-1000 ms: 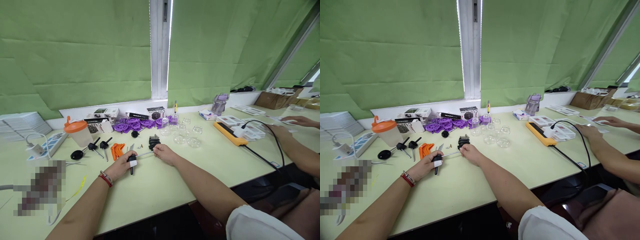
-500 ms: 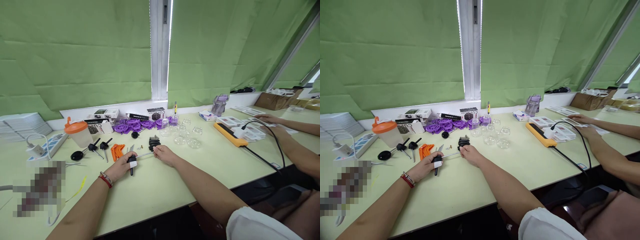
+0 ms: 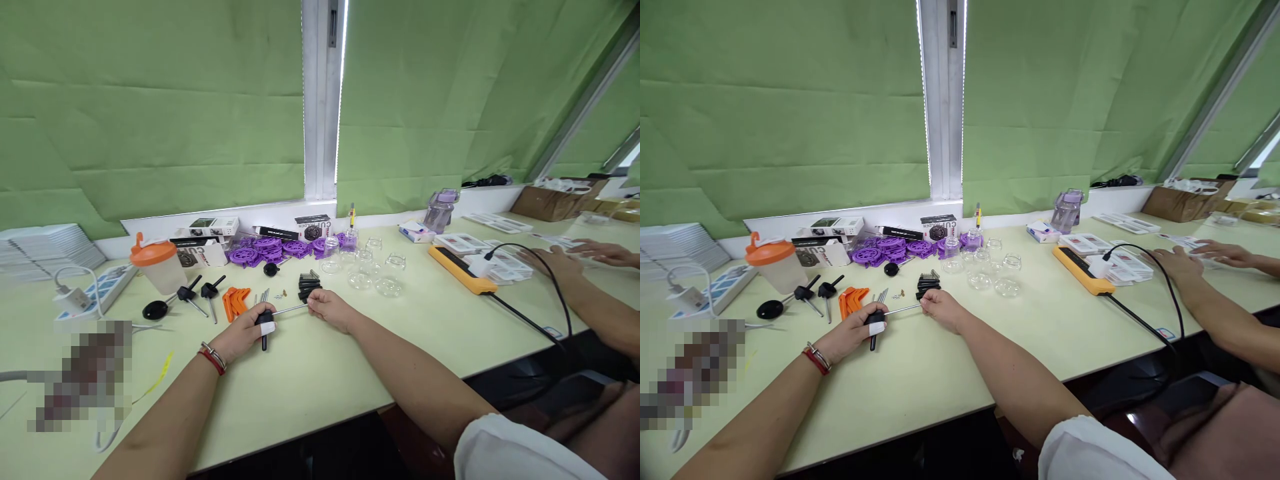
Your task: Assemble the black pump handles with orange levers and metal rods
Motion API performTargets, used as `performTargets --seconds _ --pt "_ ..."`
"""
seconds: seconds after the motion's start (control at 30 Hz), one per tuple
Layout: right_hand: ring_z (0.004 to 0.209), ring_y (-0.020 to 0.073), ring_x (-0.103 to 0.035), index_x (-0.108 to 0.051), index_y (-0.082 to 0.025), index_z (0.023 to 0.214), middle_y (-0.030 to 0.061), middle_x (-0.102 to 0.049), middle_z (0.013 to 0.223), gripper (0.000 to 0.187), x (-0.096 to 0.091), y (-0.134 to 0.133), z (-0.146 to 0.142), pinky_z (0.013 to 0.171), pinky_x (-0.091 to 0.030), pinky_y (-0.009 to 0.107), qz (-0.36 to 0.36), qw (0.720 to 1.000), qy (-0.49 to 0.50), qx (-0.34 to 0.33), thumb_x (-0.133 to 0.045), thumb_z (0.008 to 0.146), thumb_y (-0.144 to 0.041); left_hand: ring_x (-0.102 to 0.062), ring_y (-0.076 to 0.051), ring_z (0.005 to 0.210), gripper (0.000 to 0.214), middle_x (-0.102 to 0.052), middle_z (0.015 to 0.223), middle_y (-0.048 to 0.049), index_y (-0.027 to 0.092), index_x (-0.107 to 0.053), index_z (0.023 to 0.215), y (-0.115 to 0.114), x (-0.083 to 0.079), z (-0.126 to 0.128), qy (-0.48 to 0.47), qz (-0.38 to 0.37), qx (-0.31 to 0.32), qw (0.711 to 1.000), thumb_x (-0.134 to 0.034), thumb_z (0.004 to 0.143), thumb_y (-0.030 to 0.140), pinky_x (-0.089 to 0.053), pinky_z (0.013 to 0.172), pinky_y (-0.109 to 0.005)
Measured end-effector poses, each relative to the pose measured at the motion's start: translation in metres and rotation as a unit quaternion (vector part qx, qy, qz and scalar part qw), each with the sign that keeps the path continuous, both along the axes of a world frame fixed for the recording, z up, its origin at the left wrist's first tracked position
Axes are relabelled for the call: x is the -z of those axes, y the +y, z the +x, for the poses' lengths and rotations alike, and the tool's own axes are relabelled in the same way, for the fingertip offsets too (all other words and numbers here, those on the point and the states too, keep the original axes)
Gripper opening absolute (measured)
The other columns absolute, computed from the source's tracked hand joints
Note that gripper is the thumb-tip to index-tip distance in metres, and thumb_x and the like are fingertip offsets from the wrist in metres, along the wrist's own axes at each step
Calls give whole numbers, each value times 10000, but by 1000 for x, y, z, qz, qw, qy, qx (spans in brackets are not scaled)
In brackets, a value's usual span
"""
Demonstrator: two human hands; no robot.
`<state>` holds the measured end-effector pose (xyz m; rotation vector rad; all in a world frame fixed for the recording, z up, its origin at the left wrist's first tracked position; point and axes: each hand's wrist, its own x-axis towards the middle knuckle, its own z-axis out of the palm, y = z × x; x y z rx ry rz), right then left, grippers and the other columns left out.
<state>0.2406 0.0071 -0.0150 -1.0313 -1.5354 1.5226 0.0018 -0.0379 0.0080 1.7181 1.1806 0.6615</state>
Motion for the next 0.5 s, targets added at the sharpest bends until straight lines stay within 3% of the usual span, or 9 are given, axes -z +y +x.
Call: performTargets --seconds 0.37,0.5 --pt "543 85 -387 -493 -166 655 -10 -519 613 402 7 3 -1 550 -321 230 50 998 -39 3 -507 830 -527 -383 -121 639 277 -415 732 40 216 -515 985 -1 0 0 1 6 -9 1000 -567 781 396 -355 575 -221" --pt "532 83 -379 -513 -166 747 -20 -521 631 322 -1 -1 1 538 -309 227 46 998 -48 8 -512 843 -474 -381 -120 644 259 -410 740 39 217 -513 976 -1 -1 0 -4 4 -5 1000 -563 789 389 -356 577 -220"
